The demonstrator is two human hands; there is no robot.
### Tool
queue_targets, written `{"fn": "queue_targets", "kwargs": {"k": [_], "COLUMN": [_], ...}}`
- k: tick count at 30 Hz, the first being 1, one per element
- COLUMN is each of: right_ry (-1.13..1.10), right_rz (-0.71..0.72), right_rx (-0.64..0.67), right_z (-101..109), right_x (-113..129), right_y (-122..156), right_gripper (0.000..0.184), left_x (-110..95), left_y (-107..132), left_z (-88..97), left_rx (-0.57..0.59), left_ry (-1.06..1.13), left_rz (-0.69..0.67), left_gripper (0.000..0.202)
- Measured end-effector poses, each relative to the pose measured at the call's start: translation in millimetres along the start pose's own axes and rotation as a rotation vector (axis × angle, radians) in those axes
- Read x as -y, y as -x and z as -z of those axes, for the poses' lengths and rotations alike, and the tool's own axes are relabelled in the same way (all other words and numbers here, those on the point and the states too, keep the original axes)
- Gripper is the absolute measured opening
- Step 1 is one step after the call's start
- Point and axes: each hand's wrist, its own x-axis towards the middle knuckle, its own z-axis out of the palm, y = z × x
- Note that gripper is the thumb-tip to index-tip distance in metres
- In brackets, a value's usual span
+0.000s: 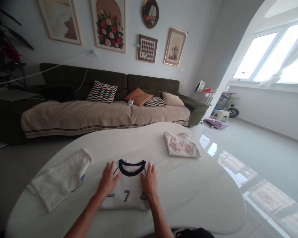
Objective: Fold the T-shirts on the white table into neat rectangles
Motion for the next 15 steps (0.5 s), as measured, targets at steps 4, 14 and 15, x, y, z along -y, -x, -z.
{"fn": "queue_targets", "kwargs": {"k": [4,14,15], "right_ry": [-0.009,-0.268,-0.271], "right_rz": [-0.118,-0.134,-0.121], "right_rx": [0.050,0.111,0.099], "right_z": [9,15,20], "right_x": [-20,-28,-32], "right_y": [26,8,6], "right_gripper": [0.030,0.011,0.012], "left_x": [16,-6,-9], "left_y": [25,5,7], "left_z": [18.7,49.6,50.2], "left_rx": [0.084,0.452,0.494], "left_ry": [0.092,0.528,0.653], "left_rz": [0.172,0.395,0.403], "left_gripper": [0.047,0.021,0.023]}}
